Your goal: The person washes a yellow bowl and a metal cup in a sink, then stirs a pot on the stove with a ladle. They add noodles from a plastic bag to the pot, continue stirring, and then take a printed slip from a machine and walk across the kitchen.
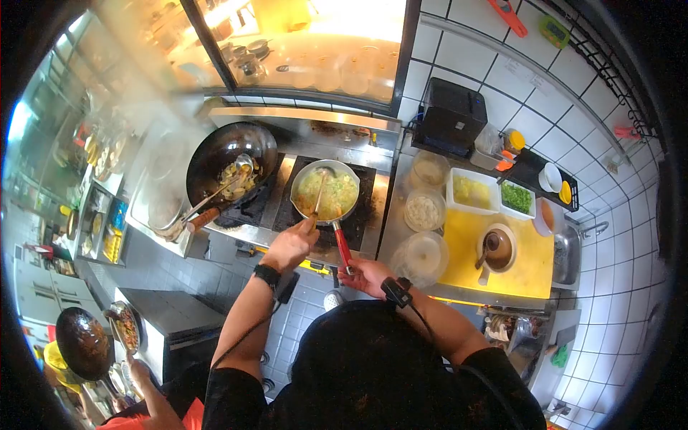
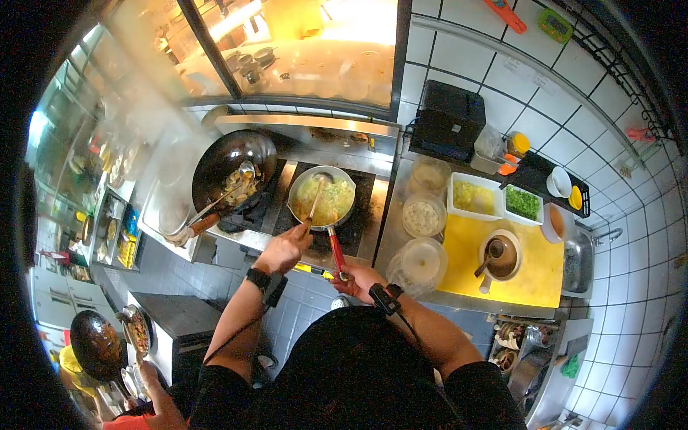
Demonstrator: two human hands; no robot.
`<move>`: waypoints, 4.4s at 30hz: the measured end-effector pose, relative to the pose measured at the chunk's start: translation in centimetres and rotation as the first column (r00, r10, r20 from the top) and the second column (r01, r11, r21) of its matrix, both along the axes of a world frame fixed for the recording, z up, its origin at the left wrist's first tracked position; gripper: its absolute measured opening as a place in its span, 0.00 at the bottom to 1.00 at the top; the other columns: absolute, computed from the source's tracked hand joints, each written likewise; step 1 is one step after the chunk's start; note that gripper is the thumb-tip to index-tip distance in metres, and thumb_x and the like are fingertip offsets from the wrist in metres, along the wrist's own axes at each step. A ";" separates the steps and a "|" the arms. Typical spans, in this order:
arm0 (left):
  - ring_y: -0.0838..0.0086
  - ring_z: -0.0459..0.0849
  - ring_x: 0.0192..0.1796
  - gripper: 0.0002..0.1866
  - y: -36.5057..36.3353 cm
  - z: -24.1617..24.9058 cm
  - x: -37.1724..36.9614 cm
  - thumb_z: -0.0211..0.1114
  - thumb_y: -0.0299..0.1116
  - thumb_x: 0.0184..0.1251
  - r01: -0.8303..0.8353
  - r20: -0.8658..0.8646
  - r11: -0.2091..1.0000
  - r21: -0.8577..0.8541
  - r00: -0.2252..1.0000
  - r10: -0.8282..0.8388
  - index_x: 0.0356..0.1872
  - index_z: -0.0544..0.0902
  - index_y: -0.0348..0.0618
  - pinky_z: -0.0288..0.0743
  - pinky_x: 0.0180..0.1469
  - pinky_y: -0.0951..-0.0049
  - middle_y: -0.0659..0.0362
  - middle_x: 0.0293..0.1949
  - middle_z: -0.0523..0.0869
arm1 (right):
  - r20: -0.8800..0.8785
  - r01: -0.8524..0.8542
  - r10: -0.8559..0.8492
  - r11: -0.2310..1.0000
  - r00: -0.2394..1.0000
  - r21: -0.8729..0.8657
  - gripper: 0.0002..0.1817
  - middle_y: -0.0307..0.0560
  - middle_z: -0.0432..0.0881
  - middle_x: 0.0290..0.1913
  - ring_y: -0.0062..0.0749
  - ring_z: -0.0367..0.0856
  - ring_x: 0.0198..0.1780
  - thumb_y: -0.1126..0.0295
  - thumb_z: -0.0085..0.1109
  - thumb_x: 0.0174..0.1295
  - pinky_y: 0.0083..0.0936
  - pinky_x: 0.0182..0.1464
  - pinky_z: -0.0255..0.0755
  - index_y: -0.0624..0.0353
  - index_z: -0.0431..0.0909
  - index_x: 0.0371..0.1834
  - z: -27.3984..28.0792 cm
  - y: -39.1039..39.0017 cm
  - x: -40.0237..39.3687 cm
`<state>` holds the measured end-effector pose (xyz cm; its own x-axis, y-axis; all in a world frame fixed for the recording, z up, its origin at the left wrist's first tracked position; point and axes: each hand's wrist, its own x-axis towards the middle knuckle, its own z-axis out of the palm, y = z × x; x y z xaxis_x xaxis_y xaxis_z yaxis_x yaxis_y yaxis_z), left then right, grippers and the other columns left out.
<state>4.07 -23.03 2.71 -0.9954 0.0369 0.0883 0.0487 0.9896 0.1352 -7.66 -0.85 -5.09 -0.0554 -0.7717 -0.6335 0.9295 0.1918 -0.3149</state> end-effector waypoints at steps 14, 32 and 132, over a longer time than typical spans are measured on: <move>0.48 0.83 0.38 0.08 5.6 4.9 -2.7 0.63 0.27 0.60 -0.324 -0.140 0.879 0.351 0.910 0.391 0.39 0.78 0.37 0.79 0.40 0.54 0.44 0.39 0.81 | 0.030 -0.050 0.050 0.999 0.998 0.002 0.14 0.48 0.81 0.46 0.38 0.83 0.47 0.67 0.52 0.72 0.32 0.49 0.81 0.59 0.71 0.57 -1.1 0.2 -0.4; 0.51 0.85 0.47 0.18 3.9 11.3 5.2 0.66 0.21 0.54 -0.053 0.076 0.912 0.407 0.997 0.024 0.48 0.82 0.37 0.82 0.49 0.62 0.44 0.48 0.83 | -0.013 -0.080 0.080 0.996 0.997 0.043 0.11 0.45 0.80 0.45 0.33 0.83 0.46 0.68 0.50 0.73 0.29 0.47 0.82 0.58 0.73 0.55 -1.1 0.7 0.6; 0.53 0.83 0.37 0.07 7.5 4.7 1.7 0.62 0.26 0.60 -0.211 -0.032 0.945 0.249 0.974 0.226 0.37 0.78 0.36 0.80 0.38 0.59 0.47 0.36 0.81 | -0.064 -0.059 0.061 0.998 0.996 0.035 0.21 0.54 0.82 0.51 0.41 0.84 0.49 0.61 0.55 0.70 0.30 0.49 0.81 0.64 0.71 0.58 0.0 1.1 -0.5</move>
